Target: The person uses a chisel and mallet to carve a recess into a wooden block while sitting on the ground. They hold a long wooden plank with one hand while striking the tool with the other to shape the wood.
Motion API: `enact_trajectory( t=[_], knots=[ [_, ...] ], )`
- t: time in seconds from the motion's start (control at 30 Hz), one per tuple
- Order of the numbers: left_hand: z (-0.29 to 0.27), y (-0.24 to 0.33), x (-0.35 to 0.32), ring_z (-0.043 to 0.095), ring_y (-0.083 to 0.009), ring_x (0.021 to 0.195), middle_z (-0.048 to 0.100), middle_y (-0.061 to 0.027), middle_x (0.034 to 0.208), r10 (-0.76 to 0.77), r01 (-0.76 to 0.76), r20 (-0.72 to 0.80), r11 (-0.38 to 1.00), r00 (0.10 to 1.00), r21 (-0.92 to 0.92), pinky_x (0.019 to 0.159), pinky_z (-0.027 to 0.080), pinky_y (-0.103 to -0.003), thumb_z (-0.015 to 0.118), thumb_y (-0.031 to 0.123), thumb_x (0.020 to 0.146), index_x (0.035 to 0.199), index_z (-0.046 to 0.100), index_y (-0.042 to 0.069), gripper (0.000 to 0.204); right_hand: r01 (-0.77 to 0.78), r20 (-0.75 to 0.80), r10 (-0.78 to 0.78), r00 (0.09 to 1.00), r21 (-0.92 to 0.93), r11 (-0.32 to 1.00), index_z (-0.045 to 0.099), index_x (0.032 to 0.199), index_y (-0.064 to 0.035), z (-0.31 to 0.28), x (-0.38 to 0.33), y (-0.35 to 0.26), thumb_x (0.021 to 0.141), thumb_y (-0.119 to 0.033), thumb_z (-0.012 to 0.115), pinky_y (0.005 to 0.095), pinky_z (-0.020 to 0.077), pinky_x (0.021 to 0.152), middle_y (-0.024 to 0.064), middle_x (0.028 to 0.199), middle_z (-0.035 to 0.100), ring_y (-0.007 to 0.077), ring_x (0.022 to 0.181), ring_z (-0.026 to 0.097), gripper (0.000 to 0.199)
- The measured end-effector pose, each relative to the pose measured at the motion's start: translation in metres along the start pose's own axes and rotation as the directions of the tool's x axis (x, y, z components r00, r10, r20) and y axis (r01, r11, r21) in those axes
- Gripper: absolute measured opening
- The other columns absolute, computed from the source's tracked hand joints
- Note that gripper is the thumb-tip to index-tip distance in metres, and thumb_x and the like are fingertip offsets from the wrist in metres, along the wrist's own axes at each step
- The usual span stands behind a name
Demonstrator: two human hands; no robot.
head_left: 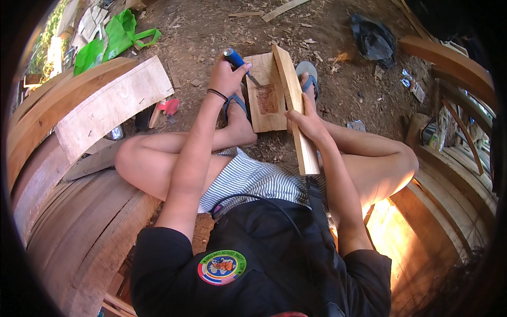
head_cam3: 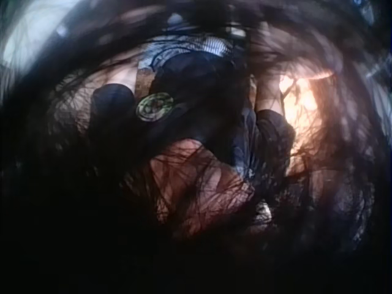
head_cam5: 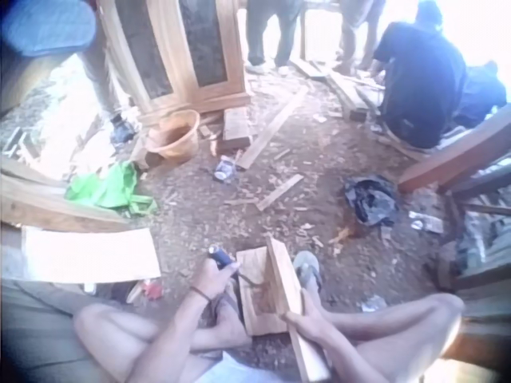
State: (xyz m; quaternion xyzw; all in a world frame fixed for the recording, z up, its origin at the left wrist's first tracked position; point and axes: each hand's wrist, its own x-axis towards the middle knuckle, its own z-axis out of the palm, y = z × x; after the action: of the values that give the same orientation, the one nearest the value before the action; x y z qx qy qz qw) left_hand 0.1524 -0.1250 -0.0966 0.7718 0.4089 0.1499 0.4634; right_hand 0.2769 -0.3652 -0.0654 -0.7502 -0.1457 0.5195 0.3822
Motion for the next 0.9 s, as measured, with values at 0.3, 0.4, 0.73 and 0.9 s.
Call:
enact_trajectory(
  t=[0.3,0.4,0.73,0.9],
  knots=[
    [-0.001,0.019,-0.010,0.063,-0.0283,0.064,0.063,-0.0113,0.071,0.092,-0.091,-0.008,0.994,0.996,0.066,0.061,0.050,-0.038,0.078,0.029,0.077,0.092,0.051,0.005,0.039,-0.010,-0.020,0.009,1.000,-0.068,0.998,0.017,0.148,0.0057,0.001,0.007,0.013,0.072,-0.034,0.068,0.0344,0.0290,0.109,0.0262,0.142,0.037,0.0313,0.132,0.038,0.099],
    [-0.003,0.020,-0.011,0.063,-0.0285,0.064,0.063,-0.0110,0.071,0.111,-0.109,-0.021,0.992,0.994,0.067,0.061,0.050,-0.038,0.078,0.030,0.077,0.092,0.051,0.006,0.040,0.002,-0.015,-0.003,1.000,-0.059,0.998,0.017,0.147,0.0060,0.001,0.008,0.012,0.072,-0.034,0.068,0.0345,0.0290,0.109,0.0262,0.142,0.037,0.0314,0.132,0.037,0.100],
    [-0.003,0.028,-0.012,0.064,-0.0275,0.065,0.063,-0.0105,0.070,0.039,-0.040,0.009,0.994,0.999,0.101,0.062,0.050,-0.038,0.077,0.034,0.078,0.090,0.050,0.006,0.041,-0.021,-0.021,0.018,1.000,-0.129,0.991,0.018,0.147,0.0063,-0.001,0.009,0.008,0.072,-0.036,0.068,0.0354,0.0290,0.110,0.0266,0.145,0.032,0.0323,0.134,0.036,0.100],
    [-0.003,0.030,-0.013,0.064,-0.0279,0.066,0.063,-0.0105,0.071,0.049,-0.049,0.002,0.995,0.999,0.083,0.063,0.051,-0.039,0.078,0.034,0.078,0.091,0.050,0.006,0.042,-0.027,0.001,0.028,1.000,-0.093,0.995,0.019,0.147,0.0063,-0.002,0.003,-0.003,0.072,-0.035,0.068,0.0360,0.0263,0.111,0.0260,0.149,0.025,0.0319,0.138,0.029,0.099]
  ],
)
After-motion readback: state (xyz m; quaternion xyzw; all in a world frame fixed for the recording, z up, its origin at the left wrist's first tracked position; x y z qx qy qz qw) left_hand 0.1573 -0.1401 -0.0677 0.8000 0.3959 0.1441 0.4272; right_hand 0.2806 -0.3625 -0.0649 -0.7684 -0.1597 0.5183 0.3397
